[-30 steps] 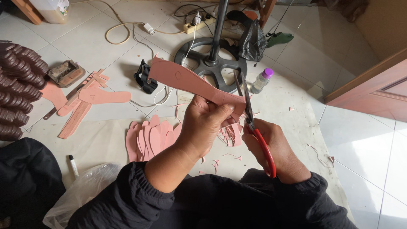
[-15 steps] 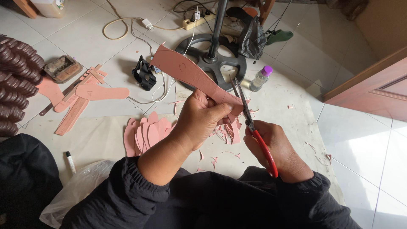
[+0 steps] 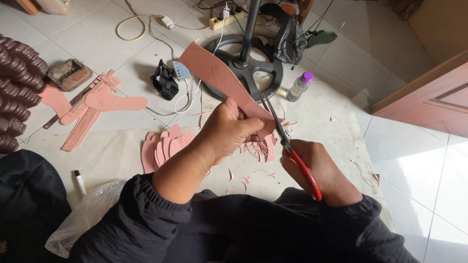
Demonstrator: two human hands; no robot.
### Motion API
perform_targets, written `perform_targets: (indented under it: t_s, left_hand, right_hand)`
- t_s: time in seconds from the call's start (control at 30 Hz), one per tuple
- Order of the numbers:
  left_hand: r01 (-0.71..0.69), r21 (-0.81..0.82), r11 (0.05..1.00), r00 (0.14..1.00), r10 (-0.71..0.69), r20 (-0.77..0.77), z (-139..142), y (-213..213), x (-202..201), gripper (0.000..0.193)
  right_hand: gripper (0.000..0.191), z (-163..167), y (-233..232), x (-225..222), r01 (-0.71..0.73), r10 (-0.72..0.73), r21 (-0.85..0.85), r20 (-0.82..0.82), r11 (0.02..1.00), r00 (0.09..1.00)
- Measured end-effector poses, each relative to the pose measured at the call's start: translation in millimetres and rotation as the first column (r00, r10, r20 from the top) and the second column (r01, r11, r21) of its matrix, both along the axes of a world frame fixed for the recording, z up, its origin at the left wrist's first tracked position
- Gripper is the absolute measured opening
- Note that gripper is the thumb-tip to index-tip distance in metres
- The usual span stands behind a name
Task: The person uses red-handled scissors to cut a pink foam sheet into a curved shape, following a pre-drawn outline. They trim the edges carefully and place the finished piece on a pile of similar cutouts on the floor.
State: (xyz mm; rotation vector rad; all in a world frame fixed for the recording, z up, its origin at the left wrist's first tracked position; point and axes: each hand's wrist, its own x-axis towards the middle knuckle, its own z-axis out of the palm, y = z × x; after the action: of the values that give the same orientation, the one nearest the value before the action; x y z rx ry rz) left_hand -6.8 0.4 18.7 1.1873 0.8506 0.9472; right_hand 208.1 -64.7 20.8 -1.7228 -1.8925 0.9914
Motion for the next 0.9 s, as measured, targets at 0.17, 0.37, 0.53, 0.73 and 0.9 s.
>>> perform_targets:
  t_s: [0.17,0.37,0.53,0.73,0.9]
  left_hand:
    - [0.094,-0.001,0.996,0.995,-0.094,0.015,1,-2,0,0.030]
    - [0.085,0.046,0.995,0.996,-0.084,-0.022,2,-2,4,0.033]
    - [0.060,0.023,0.998,0.987,-0.056,-0.151,3,-1,4,0.029]
    - [0.033,0.033,0.999,0.996,-0.030,-0.078,6,-2,6,0.033]
    - [0.063,0.021,0.998,0.997,-0.064,0.031,10,-4,4,0.036]
  right_hand:
    - [0.021,9,0,-3,-0.054,0.050,-0.126,-0.030,0.991,0.998]
    - [0.020,16,-1,-6,-0.061,0.053,-0.154,-0.052,0.986,0.997]
    - [0.020,17,-1,-6,-0.054,0.057,-0.170,0.014,0.984,0.998]
    - [0.016,16,0,-1,-0.086,0.066,-0.184,-0.111,0.979,0.992]
    - [0.015,17,2,3,-0.174,0.138,-0.186,-0.194,0.967,0.971]
